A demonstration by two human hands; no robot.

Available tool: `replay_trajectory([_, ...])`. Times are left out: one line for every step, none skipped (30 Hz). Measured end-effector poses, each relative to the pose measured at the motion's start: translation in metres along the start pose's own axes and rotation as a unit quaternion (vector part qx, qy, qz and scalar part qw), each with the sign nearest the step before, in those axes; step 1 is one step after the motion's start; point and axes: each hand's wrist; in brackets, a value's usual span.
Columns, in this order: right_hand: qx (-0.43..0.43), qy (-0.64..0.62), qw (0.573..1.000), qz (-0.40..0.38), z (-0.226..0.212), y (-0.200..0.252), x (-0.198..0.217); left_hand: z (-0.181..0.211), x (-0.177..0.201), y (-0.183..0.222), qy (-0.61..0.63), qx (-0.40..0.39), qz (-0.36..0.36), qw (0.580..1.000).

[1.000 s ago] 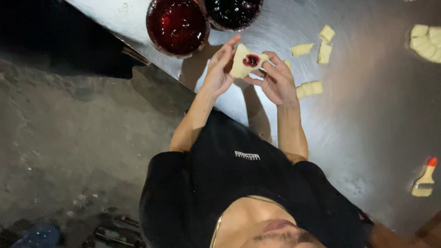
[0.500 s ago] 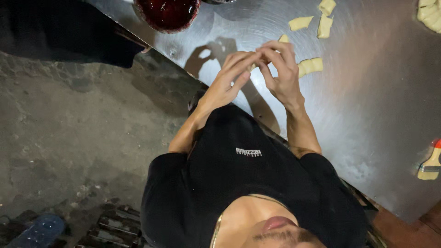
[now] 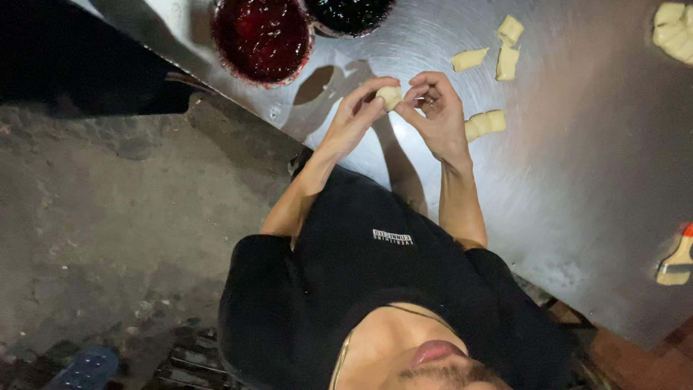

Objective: The person fills small pieces of dough with jam from two bowls by hand, pinches the dough closed, and places the filled dough into paper liners on a baking tray.

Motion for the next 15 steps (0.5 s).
replay_trajectory([-0.001, -0.001, 1.0, 0.006, 0.004, 0.003, 0.003, -0.002, -0.001, -0.005, -0.024, -0.066, -0.034, 0.997])
replay_trajectory([0.026, 0.072, 0.997, 0.025, 0.009, 0.006, 0.004, -0.005, -0.002, -0.01, -0.047, -0.131, -0.068, 0.988])
replay_trajectory([0.051, 0.144, 0.987, 0.045, 0.015, 0.011, 0.006, -0.007, -0.004, -0.014, -0.046, -0.126, -0.073, 0.988])
replay_trajectory([0.049, 0.143, 0.987, 0.049, 0.022, 0.016, 0.009, -0.008, -0.006, -0.017, -0.081, -0.085, -0.063, 0.991])
replay_trajectory([0.089, 0.239, 0.963, 0.089, 0.033, 0.022, 0.01, -0.009, -0.008, -0.019, -0.115, -0.044, -0.053, 0.991])
replay_trajectory([0.127, 0.334, 0.925, 0.126, 0.045, 0.028, 0.013, -0.009, -0.009, -0.021, -0.114, -0.042, -0.055, 0.991])
replay_trajectory([0.125, 0.335, 0.925, 0.129, 0.061, 0.028, 0.015, -0.008, -0.009, -0.023, -0.167, -0.131, -0.052, 0.976])
replay_trajectory([0.182, 0.419, 0.876, 0.156, 0.079, 0.024, 0.016, -0.007, -0.01, -0.022, -0.218, -0.217, -0.049, 0.95])
replay_trajectory([0.237, 0.497, 0.815, 0.179, 0.097, 0.025, 0.016, -0.006, -0.008, -0.019, -0.216, -0.214, -0.049, 0.951])
replay_trajectory([0.233, 0.498, 0.816, 0.177, 0.115, 0.033, 0.013, -0.004, -0.004, -0.013, -0.184, -0.189, -0.03, 0.964])
replay_trajectory([0.161, 0.462, 0.862, 0.134, 0.131, 0.042, 0.009, -0.004, 0.0, -0.004, -0.151, -0.163, -0.01, 0.975])
replay_trajectory([0.087, 0.422, 0.899, 0.086, 0.142, 0.052, 0.008, -0.004, 0.005, 0.006, -0.149, -0.159, -0.006, 0.976])
replay_trajectory([0.082, 0.422, 0.899, 0.081, 0.147, 0.066, 0.011, -0.004, 0.01, 0.018, -0.157, -0.158, 0.013, 0.975])
replay_trajectory([0.159, 0.469, 0.867, 0.049, 0.147, 0.074, 0.017, -0.003, 0.015, 0.023, -0.167, -0.166, 0.028, 0.972])
replay_trajectory([0.235, 0.511, 0.827, 0.017, 0.147, 0.079, 0.021, -0.004, 0.017, 0.034, -0.167, -0.17, 0.028, 0.971])
Point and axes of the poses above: each hand's wrist, its own y-axis away from the middle knuckle, its own x-axis out of the back of the hand, z = x × y, and after that the axes turned 6 degrees about y, right-handed
